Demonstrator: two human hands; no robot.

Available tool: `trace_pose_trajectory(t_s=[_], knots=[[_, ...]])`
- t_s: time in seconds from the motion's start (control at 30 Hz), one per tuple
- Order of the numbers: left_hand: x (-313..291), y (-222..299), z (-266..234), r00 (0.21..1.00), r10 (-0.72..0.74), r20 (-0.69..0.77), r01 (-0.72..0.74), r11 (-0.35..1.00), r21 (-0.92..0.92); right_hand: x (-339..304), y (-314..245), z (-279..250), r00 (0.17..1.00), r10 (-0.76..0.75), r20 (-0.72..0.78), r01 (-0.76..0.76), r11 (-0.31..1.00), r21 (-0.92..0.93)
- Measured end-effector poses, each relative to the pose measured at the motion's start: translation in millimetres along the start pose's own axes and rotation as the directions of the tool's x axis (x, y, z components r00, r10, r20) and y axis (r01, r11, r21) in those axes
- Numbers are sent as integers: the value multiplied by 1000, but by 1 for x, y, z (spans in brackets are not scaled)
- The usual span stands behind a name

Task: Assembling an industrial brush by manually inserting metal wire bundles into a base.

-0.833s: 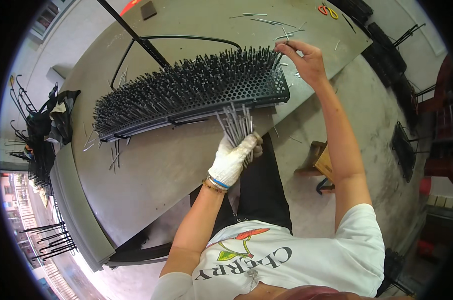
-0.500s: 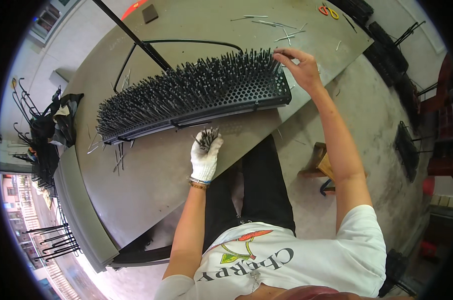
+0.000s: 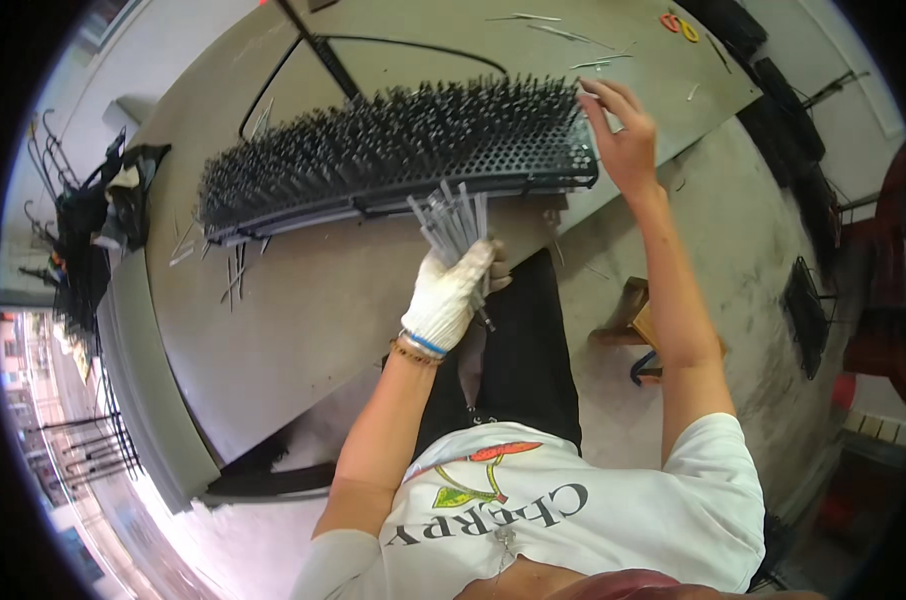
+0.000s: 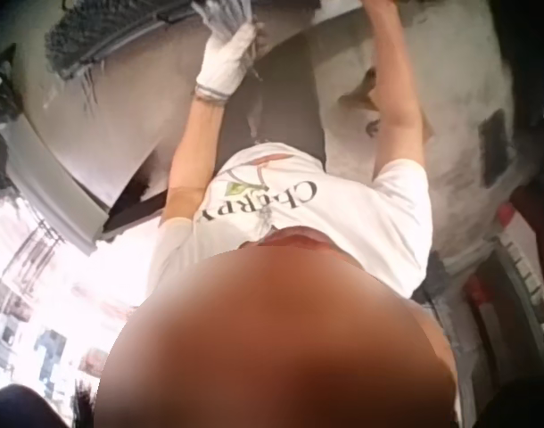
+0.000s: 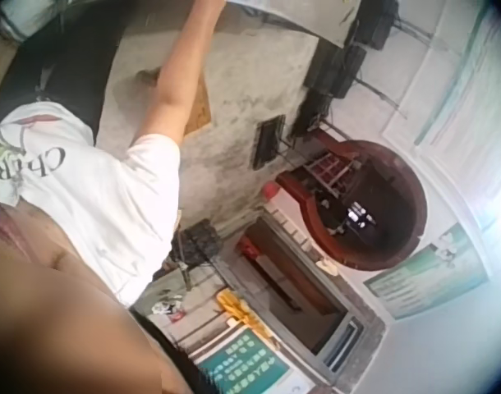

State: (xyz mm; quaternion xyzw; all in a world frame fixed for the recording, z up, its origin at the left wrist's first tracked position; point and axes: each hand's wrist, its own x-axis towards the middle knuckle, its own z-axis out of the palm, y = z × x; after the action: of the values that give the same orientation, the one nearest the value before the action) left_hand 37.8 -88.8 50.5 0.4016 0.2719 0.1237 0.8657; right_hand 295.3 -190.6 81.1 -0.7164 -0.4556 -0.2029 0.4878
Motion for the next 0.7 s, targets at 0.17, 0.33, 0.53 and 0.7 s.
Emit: trace_pose_trajectory(t_s=[0.17,0.33,0.53,0.7], knots=[[-2,6,17,996,37,87,-36,999,-4,-34,-78,4,653,400,643,-722,585,369],[-4,2,22,997,5,79,-8,999,40,-55,-90,10,558,421,715,-824,378,422],[21,-9,-6,937,343,-70,-308,902,303,-26,-70,-7,839,472,270,-532,611,585],[47,-11,-66,822,567,53,-531,730,431,5,-2,-12,962,272,39,-271,916,297]])
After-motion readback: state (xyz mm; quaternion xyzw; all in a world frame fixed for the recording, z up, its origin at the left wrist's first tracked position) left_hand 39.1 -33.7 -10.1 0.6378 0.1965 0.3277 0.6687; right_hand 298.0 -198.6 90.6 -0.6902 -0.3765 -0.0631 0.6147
